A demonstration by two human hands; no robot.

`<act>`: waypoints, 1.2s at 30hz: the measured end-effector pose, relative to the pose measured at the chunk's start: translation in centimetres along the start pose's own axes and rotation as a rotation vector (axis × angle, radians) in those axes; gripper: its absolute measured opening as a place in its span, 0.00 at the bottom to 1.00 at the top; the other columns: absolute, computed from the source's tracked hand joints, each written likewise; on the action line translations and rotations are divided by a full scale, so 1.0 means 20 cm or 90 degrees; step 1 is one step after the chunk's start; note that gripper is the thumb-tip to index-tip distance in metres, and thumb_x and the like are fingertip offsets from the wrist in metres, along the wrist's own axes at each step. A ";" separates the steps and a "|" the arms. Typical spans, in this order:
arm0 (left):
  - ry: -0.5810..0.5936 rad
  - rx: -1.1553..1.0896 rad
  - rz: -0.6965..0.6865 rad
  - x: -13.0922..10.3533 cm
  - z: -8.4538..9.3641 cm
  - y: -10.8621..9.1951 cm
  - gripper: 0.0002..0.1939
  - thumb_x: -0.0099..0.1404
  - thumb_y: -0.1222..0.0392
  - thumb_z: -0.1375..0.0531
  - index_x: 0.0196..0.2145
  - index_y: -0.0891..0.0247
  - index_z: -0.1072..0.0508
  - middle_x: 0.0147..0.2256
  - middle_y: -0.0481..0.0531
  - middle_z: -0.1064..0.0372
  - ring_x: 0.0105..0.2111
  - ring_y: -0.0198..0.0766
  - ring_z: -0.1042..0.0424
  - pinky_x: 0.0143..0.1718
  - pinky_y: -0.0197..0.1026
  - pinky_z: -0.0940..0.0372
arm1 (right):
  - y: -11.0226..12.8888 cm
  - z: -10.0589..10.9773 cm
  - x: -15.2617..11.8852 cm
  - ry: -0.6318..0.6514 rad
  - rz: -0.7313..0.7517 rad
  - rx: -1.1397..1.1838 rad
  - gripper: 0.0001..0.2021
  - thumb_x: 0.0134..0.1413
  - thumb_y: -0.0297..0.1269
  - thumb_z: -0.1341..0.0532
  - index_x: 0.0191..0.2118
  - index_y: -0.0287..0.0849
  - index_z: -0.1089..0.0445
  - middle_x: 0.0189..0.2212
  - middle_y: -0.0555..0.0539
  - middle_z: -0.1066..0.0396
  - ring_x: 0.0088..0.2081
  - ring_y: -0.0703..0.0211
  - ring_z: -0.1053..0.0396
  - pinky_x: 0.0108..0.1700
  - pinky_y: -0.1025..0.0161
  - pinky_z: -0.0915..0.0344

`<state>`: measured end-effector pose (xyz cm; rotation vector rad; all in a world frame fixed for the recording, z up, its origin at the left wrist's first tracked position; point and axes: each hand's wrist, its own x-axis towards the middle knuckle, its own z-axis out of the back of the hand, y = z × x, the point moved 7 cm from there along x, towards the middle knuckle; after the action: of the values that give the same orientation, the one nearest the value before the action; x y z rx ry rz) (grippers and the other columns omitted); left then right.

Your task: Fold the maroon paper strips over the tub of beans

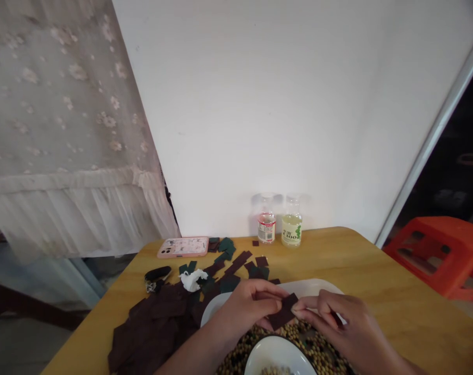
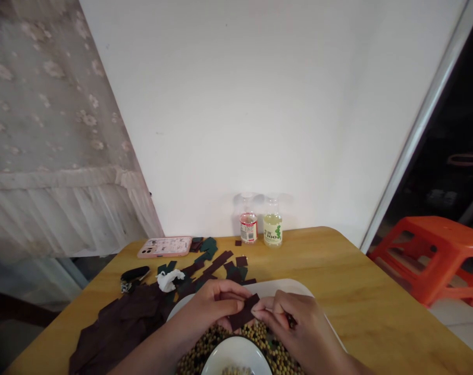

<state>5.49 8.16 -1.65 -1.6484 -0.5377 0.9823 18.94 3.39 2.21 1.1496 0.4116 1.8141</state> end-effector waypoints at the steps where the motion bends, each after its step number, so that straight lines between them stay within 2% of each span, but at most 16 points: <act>1: -0.001 -0.003 -0.002 0.00 0.00 0.00 0.19 0.45 0.55 0.36 0.36 0.66 0.26 0.30 0.53 0.28 0.29 0.37 0.29 0.28 0.36 0.38 | 0.00 0.00 0.00 0.001 -0.008 0.004 0.21 0.54 0.39 0.43 0.17 0.46 0.53 0.21 0.50 0.25 0.30 0.56 0.24 0.26 0.69 0.31; 5: 0.003 -0.008 -0.015 -0.01 0.00 -0.01 0.18 0.47 0.56 0.37 0.36 0.65 0.26 0.32 0.54 0.28 0.31 0.38 0.28 0.28 0.34 0.38 | -0.02 0.00 0.00 0.009 -0.025 0.005 0.21 0.54 0.39 0.42 0.17 0.45 0.54 0.21 0.51 0.25 0.30 0.57 0.24 0.27 0.70 0.31; 14: 0.020 0.005 -0.018 0.00 -0.01 0.00 0.17 0.46 0.58 0.38 0.36 0.66 0.25 0.30 0.52 0.28 0.26 0.34 0.30 0.25 0.32 0.39 | -0.01 0.00 0.01 0.001 -0.021 0.014 0.21 0.54 0.38 0.42 0.17 0.45 0.55 0.18 0.52 0.28 0.32 0.55 0.24 0.29 0.70 0.31; 20: 0.023 0.005 -0.011 0.00 -0.01 0.01 0.16 0.46 0.59 0.38 0.35 0.65 0.25 0.31 0.52 0.28 0.27 0.34 0.30 0.24 0.32 0.39 | -0.01 -0.02 -0.01 0.024 -0.001 0.015 0.21 0.54 0.35 0.42 0.18 0.45 0.54 0.21 0.53 0.27 0.31 0.60 0.25 0.30 0.72 0.32; 25: 0.022 -0.003 -0.018 0.00 -0.01 0.00 0.16 0.46 0.59 0.38 0.35 0.66 0.25 0.31 0.53 0.27 0.28 0.36 0.28 0.23 0.32 0.39 | -0.01 -0.02 -0.02 0.017 0.032 0.012 0.20 0.53 0.33 0.41 0.19 0.44 0.54 0.19 0.56 0.29 0.26 0.65 0.26 0.26 0.76 0.35; 29: 0.021 -0.008 -0.026 0.00 -0.02 0.00 0.16 0.46 0.59 0.38 0.35 0.66 0.25 0.32 0.53 0.27 0.29 0.37 0.28 0.24 0.32 0.39 | -0.02 -0.02 -0.03 0.007 0.040 0.005 0.20 0.53 0.33 0.41 0.19 0.44 0.53 0.18 0.56 0.30 0.30 0.63 0.25 0.28 0.75 0.34; 36: 0.018 0.001 -0.017 0.00 -0.02 0.00 0.17 0.46 0.59 0.38 0.36 0.66 0.26 0.32 0.53 0.27 0.29 0.38 0.27 0.24 0.32 0.39 | -0.03 -0.02 -0.03 0.007 0.027 -0.006 0.20 0.53 0.35 0.41 0.19 0.45 0.53 0.17 0.55 0.30 0.28 0.61 0.25 0.27 0.74 0.34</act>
<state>5.75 7.90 -1.61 -1.6484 -0.5382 0.9382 19.02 3.34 1.37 1.1502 0.3872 1.8588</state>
